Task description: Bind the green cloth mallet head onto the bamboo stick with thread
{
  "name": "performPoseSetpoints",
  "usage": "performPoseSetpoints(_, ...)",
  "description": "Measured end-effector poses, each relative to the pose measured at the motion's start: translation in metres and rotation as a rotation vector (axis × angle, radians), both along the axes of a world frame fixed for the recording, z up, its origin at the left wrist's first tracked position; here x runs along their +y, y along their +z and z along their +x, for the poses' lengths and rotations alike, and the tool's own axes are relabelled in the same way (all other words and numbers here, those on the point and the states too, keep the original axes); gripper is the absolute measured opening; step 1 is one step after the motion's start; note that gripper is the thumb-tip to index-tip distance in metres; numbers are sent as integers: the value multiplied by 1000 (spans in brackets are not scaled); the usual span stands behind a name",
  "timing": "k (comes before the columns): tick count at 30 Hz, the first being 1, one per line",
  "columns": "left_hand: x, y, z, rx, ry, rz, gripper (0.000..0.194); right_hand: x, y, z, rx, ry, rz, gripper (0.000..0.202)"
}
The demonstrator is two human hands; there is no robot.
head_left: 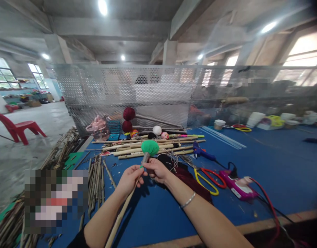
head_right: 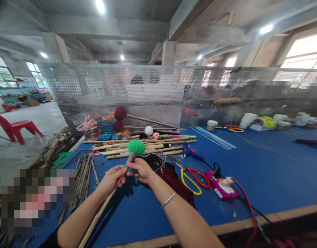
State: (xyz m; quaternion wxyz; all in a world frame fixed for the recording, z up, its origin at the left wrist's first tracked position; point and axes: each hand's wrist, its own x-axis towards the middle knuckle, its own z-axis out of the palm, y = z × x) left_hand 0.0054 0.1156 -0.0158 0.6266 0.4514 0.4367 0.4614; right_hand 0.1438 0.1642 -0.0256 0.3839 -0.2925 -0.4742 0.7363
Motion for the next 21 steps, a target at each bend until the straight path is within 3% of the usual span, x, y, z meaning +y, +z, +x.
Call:
performPoseSetpoints(3, -1, -3, 0, 172, 26, 10, 36, 0, -3, -1, -71, -42, 12, 33)
performPoseSetpoints(8, 2, -11, 0, 495, 273, 296, 36, 1, -9, -4, -155, -57, 15, 37)
performPoseSetpoints(10, 4, -14, -1, 513, 259, 319, 30, 1, -9, -5, -160, -49, 23, 37)
performPoseSetpoints(14, 5, -15, -2, 486, 161, 213, 26, 0, -9, -5, -179, -54, 37, 39)
performPoseSetpoints(21, 4, -11, -2, 412, 217, 211, 28, 1, -10, -6, -79, -42, 100, 36)
